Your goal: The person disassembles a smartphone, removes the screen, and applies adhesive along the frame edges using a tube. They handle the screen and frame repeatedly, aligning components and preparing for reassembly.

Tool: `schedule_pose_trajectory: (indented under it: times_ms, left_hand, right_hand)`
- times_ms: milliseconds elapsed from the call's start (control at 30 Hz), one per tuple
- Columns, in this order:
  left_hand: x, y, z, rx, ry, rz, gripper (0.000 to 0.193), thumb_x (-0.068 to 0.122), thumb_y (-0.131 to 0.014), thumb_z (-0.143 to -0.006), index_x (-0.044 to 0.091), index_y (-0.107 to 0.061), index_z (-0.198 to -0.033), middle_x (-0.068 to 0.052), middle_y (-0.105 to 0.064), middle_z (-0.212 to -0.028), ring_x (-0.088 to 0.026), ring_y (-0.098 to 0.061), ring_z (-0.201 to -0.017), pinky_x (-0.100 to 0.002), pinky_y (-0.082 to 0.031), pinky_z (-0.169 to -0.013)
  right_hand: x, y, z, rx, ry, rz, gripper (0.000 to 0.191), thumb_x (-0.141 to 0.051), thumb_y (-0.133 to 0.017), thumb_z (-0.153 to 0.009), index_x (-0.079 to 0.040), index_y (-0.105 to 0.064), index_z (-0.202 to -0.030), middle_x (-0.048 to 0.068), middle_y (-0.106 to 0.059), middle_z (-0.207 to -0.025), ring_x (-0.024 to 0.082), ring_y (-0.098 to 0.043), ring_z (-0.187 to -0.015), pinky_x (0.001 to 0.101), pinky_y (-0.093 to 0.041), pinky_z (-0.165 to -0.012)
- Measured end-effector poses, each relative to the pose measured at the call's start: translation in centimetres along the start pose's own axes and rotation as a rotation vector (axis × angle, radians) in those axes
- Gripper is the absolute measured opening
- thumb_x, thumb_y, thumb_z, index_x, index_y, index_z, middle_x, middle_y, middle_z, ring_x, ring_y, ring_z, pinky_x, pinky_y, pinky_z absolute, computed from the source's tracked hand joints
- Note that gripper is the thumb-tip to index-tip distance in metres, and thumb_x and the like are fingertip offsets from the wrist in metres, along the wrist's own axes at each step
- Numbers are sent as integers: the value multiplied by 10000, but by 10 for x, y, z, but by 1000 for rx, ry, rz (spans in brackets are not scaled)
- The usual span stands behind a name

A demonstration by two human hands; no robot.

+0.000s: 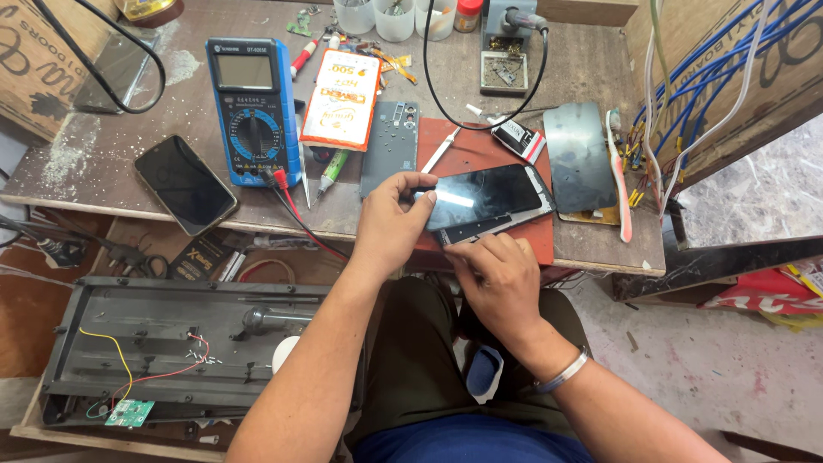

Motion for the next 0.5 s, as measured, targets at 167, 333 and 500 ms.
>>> schedule_pose_trajectory:
  times_ms: [167, 333, 500]
  left_hand:
    - [-3, 1, -1, -9, 28, 13, 225, 164, -710, -904, 51, -743, -1095, 22, -671, -804, -32, -529, -627, -218, -471, -577]
    - [-2, 1, -2, -17, 11, 37, 221, 158, -705, -910, 51, -737, -1101, 26, -685, -812, -24, -532, -652, -214, -474, -588]
    - [1, 1, 1, 0, 11, 18, 222, 152, -716, -902, 39, -746, -1092, 10, -655, -794, -36, -512, -636, -220, -460, -576]
  right_hand:
    - [-1, -1, -1, -43, 34, 46, 172, -111, -755, -872, -170, -759, -1034, -26, -584, -782, 199, -553, -751, 376, -361, -680]
    - [-2, -1, 1, -62, 53, 79, 268, -73, -726, -849, -174, -774, -1093, -39, -611, -807, 195, -560, -759, 371, -362, -690]
    - [-2, 1, 2, 8, 31, -8, 166, -114, -751, -894, -173, -741, -1049, -44, -609, -823, 190, -561, -767, 368, -359, -702]
Point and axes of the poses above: each hand's wrist, its own z-axis away from the middle knuckle, its own y-axis out of the back of the hand, x = y × z, the point moved 4 cm from there along -z, towards the middle knuckle
